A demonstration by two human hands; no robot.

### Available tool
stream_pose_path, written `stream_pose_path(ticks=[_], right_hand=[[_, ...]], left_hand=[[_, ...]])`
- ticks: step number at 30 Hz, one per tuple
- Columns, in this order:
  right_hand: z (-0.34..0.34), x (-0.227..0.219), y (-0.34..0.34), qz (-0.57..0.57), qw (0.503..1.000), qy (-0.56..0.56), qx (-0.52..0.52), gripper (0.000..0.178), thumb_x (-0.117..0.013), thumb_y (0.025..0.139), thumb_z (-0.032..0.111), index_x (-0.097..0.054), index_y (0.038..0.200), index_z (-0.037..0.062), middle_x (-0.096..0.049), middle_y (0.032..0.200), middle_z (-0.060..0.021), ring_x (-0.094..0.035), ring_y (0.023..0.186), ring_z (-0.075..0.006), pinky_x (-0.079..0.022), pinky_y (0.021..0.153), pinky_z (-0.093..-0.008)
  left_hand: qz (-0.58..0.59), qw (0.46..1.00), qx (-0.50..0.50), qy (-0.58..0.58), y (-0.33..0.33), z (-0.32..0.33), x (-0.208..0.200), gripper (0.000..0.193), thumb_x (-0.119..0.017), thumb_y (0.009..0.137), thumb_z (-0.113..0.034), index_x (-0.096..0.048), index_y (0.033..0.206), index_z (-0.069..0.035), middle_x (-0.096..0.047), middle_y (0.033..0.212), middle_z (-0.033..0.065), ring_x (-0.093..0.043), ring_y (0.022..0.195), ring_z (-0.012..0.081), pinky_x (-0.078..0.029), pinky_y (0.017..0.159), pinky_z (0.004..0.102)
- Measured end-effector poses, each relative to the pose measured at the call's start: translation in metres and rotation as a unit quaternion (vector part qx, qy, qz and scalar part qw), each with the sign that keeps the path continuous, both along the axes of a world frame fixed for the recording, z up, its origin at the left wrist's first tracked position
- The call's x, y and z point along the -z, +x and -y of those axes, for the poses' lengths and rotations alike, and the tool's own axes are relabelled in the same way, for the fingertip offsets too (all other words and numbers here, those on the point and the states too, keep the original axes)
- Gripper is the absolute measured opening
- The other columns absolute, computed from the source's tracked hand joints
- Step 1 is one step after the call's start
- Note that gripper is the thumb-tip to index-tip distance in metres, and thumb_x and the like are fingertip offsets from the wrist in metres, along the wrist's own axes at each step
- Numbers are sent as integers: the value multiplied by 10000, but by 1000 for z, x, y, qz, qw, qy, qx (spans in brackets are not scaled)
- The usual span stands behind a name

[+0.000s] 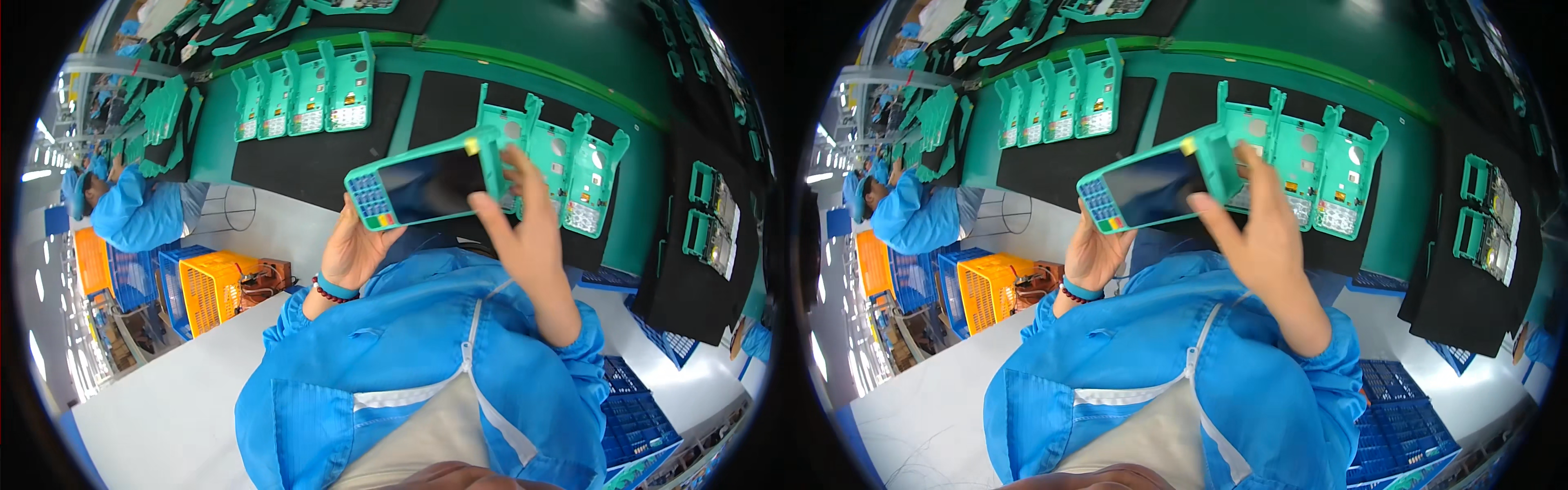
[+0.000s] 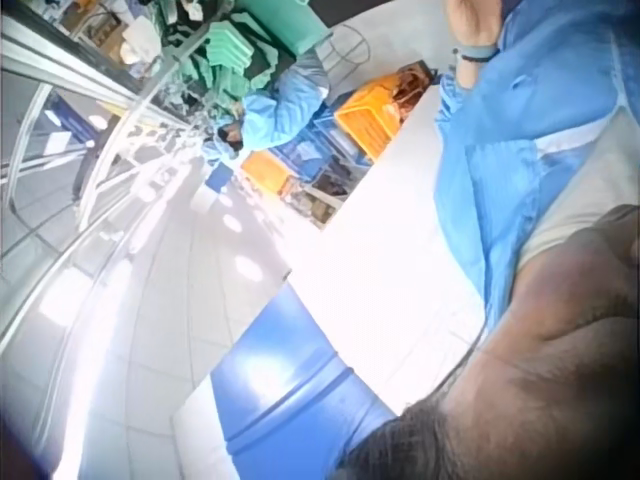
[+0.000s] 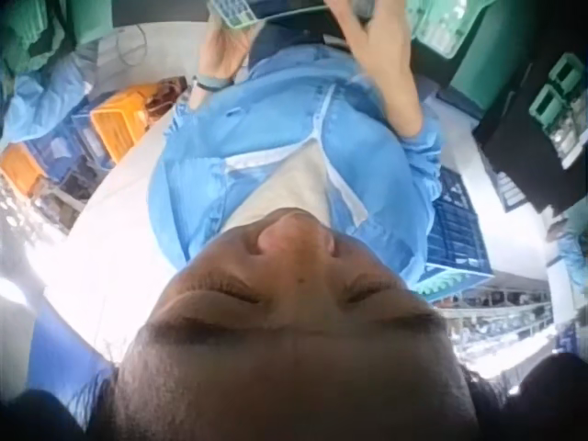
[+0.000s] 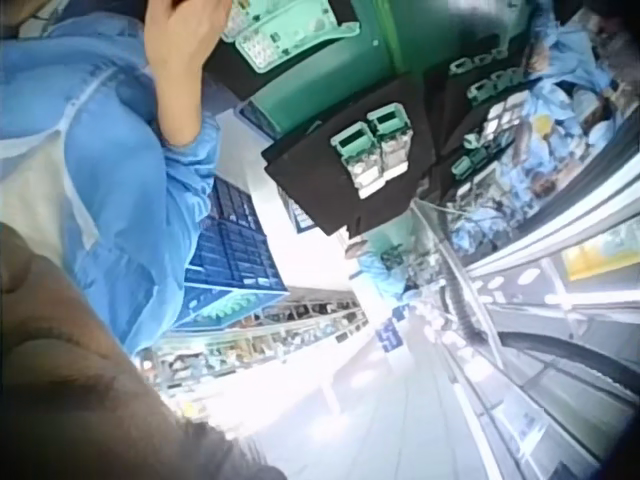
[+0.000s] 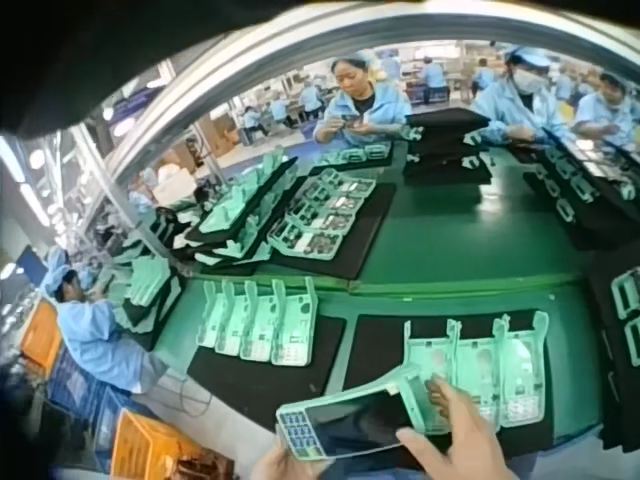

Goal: Assembling the internal circuit boards and components into handheld electronic device housings.

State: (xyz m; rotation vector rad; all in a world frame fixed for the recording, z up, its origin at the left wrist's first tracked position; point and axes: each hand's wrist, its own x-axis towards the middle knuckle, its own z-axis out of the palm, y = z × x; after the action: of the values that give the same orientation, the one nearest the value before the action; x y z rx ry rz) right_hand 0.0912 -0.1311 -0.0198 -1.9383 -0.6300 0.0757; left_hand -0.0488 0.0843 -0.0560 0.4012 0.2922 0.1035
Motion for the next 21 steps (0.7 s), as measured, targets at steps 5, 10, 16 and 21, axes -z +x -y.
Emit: stream_pose_path(ticks=[5, 10, 16, 21], right_hand=[[64, -7, -3, -78, 993, 77, 43, 403, -627, 961, 70, -545, 1347, -14, -682, 1188, -178, -672, 1084, -243, -494, 961, -348], [143, -19, -11, -91, 953, 210, 198, 245, -523, 1041, 136, -563, 1204, -42, -691, 815, -106, -633, 729, -125, -486, 680, -234], [216, -24, -5, -184, 878, 329, 296, 269, -564, 1022, 152, -491, 1217, -19, -562, 703, -65, -454, 549, -91, -335, 485, -234], [272, -36, 28, -240, 809, 417, 337, 318, -557, 1042, 265, -528, 1188, -16, -626, 829, -88, -420, 544, -70, -334, 486, -228]], left_hand=[[68, 976, -46, 203, 22, -5, -26, 364, -468, 1073, -261, -520, 1346, -27, -608, 1303, 134, -609, 1199, 264, -501, 1047, 457], [114, 553, -82, 821, 49, -6, -34, 303, -689, 838, 33, -706, 1140, 15, -681, 1200, 181, -647, 1116, 341, -510, 956, 395], [112, 386, 23, 915, 41, -11, 11, 316, -706, 836, 18, -727, 1142, -57, -665, 1242, 130, -609, 1223, 329, -454, 1059, 499], [99, 395, 18, 913, 51, 13, -16, 266, -666, 872, -8, -706, 1133, -44, -648, 1253, 114, -582, 1239, 318, -352, 1128, 515]])
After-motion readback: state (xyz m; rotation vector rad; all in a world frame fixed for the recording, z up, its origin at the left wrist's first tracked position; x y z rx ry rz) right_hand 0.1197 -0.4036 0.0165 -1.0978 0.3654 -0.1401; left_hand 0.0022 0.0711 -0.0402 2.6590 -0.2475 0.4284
